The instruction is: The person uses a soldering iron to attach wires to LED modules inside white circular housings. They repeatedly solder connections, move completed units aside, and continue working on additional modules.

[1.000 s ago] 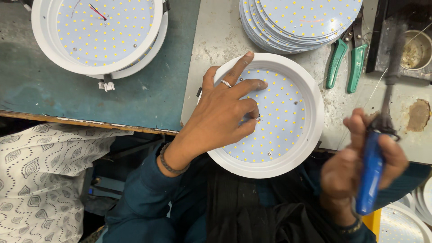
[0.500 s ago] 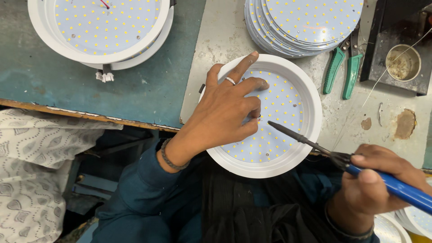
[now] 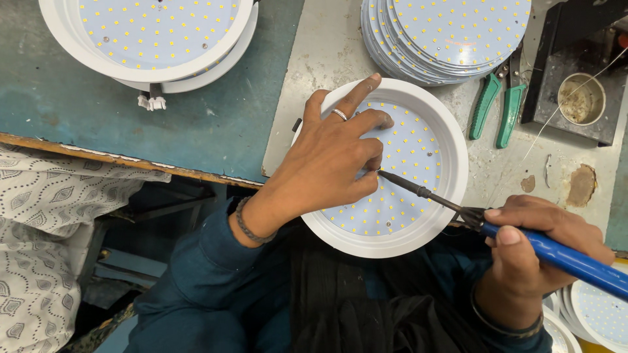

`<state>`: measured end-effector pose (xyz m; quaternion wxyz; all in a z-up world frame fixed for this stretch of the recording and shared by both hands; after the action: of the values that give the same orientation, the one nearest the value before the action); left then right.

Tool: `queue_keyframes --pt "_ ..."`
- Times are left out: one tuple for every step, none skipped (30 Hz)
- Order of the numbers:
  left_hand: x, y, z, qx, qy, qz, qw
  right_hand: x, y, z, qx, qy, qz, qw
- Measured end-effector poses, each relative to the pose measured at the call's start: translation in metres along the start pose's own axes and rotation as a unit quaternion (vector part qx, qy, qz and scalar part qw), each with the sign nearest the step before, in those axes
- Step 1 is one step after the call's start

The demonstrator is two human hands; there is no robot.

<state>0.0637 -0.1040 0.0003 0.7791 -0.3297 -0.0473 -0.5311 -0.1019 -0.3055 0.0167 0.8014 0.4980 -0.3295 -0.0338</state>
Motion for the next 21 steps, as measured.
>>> queue_keyframes --pt "0.0 0.0 0.0 -0.001 -0.001 0.0 1.0 0.003 0.0 0.0 -0.005 0.007 0.004 1.0" --pt "0.0 0.0 0.0 -0.001 -0.002 0.0 1.0 0.006 0.001 0.001 -0.012 0.017 0.008 1.0" --pt "0.0 0.0 0.001 -0.002 -0.002 0.001 1.0 0.008 0.001 0.001 -0.018 0.027 0.013 0.999" --pt "0.0 0.0 0.001 -0.003 -0.002 0.001 1.0 0.011 0.002 0.001 -0.027 0.04 0.019 0.999" --pt "0.0 0.0 0.001 -0.004 -0.002 0.002 1.0 0.011 0.004 0.001 -0.034 0.049 0.025 0.998" --pt "0.0 0.0 0.0 -0.002 -0.002 0.002 1.0 0.011 0.005 0.002 -0.041 0.059 0.032 0.997" --pt "0.0 0.0 0.0 0.0 -0.001 0.001 1.0 0.01 0.006 0.002 -0.047 0.064 0.04 0.996" --pt "0.0 0.0 0.0 0.003 -0.001 0.0 1.0 0.009 0.005 0.003 -0.05 0.063 0.042 0.996" --pt "0.0 0.0 0.0 0.002 0.0 0.001 1.0 0.007 0.003 0.004 -0.054 0.062 0.044 0.996" --pt "0.001 0.0 0.0 0.001 0.0 0.002 1.0 0.005 0.0 0.006 -0.055 0.055 0.041 0.996" --pt "0.001 0.0 -0.001 0.001 0.001 0.003 1.0 0.003 -0.004 0.008 -0.04 0.038 0.043 0.998" --pt "0.001 0.0 -0.001 0.001 0.001 0.002 1.0 0.001 -0.008 0.01 -0.024 0.022 0.045 0.998" --pt "0.001 0.0 -0.001 0.002 0.0 0.002 1.0 0.0 -0.015 0.012 0.008 -0.003 0.053 0.999" --pt "0.001 0.001 -0.001 0.002 -0.001 0.002 1.0 -0.001 -0.021 0.014 0.03 -0.018 0.063 0.997" --pt "0.001 0.001 -0.002 0.002 0.0 0.002 1.0 -0.002 -0.028 0.016 0.053 -0.033 0.073 0.995" --pt "0.0 0.001 -0.002 0.002 0.001 0.002 1.0 -0.003 -0.033 0.019 0.066 -0.04 0.086 0.993" --pt "0.0 0.001 -0.002 0.001 0.002 0.0 1.0 -0.005 -0.037 0.022 0.071 -0.04 0.087 0.993" --pt "0.0 0.001 -0.003 -0.001 0.0 0.002 1.0 -0.006 -0.041 0.025 0.075 -0.041 0.089 0.992" --pt "0.0 0.001 -0.003 -0.003 -0.002 0.003 1.0 -0.007 -0.045 0.027 0.072 -0.036 0.081 0.993" --pt "0.0 0.001 -0.002 -0.005 -0.003 0.004 1.0 -0.009 -0.048 0.028 0.067 -0.036 0.073 0.994" --pt "0.0 0.001 -0.002 -0.005 -0.001 0.004 1.0 -0.011 -0.051 0.029 0.063 -0.036 0.066 0.995"
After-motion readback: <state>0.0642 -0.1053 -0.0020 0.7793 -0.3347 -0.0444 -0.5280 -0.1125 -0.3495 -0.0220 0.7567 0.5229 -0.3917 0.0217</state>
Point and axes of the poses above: each hand's wrist, its own x-axis towards the middle knuckle, its own z-axis out of the back of the hand, y = z × x, the point moved 5 cm from there along x, towards the middle knuckle, and after that the axes turned 5 degrees about -z, right-handed, at the moved point
